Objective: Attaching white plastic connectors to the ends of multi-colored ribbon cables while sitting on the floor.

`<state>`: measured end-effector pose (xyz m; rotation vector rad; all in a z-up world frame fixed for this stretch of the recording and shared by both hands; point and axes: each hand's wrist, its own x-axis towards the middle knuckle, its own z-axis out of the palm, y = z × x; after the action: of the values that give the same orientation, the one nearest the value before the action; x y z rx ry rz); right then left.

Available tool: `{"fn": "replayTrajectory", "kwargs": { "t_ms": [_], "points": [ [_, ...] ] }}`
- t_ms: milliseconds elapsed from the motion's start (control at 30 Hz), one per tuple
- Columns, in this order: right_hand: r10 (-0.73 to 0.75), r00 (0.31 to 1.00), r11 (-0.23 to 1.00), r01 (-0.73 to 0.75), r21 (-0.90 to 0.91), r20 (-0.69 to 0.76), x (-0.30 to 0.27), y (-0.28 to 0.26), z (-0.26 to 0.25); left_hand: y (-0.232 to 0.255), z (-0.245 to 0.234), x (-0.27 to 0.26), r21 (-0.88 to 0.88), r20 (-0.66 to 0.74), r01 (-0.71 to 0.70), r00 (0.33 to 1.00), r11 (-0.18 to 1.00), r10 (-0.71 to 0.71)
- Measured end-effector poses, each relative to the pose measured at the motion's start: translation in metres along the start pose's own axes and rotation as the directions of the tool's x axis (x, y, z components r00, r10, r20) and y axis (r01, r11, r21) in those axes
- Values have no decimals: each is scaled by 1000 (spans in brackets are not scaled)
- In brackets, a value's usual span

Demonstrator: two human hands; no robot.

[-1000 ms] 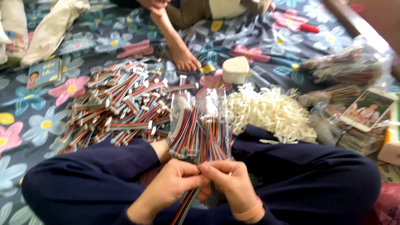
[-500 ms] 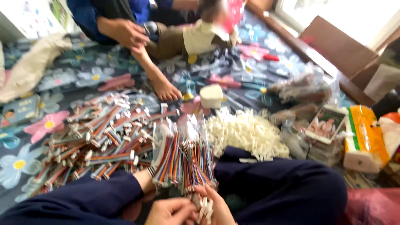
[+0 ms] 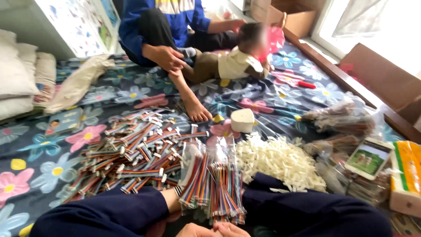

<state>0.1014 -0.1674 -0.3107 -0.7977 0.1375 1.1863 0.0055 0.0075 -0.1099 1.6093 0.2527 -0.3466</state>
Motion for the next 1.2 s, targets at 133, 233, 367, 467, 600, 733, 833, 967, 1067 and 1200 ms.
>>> {"fn": "replayTrajectory", "kwargs": {
  "t_ms": [133, 233, 367, 467, 600, 733, 833, 967, 1067, 1200],
  "points": [
    [27, 998, 988, -35, -149, -56, -23, -23, 21, -5, 3, -1, -55, 45, 7, 999, 998, -5],
    [56, 989, 958, -92, -273, -135, -50, -30, 43, -3, 11, -9, -119, 109, 41, 994, 992, -28],
    [139, 984, 990, -141, -6, -108, -88, -49, 90, 18, 16, -19, -157, 88, 81, 994, 984, -68],
    [167, 984, 985, -164, 49, -58, -104, -64, 108, 34, 15, -22, -200, 94, 158, 985, 967, -142],
    [153, 988, 981, -151, 123, -6, -115, -71, 121, 34, 15, -22, -318, 88, 198, 980, 927, -179],
    [130, 991, 987, -127, 94, -35, -119, -68, 123, 42, 14, -27, -278, 92, 224, 974, 934, -207],
    [87, 994, 995, -84, 56, -61, -120, -66, 127, 47, 13, -31, -324, 123, 188, 980, 927, -156],
    [87, 996, 995, -86, -42, 19, -130, -75, 138, 57, 14, -35, -321, 140, 180, 980, 930, -142],
    [149, 983, 988, -143, -62, 110, -129, -74, 131, 68, 16, -40, -319, 196, 194, 971, 928, -136],
    [149, 984, 988, -144, -57, 102, -128, -76, 129, 78, 13, -41, -275, 228, 260, 953, 925, -200]
  ]
}}
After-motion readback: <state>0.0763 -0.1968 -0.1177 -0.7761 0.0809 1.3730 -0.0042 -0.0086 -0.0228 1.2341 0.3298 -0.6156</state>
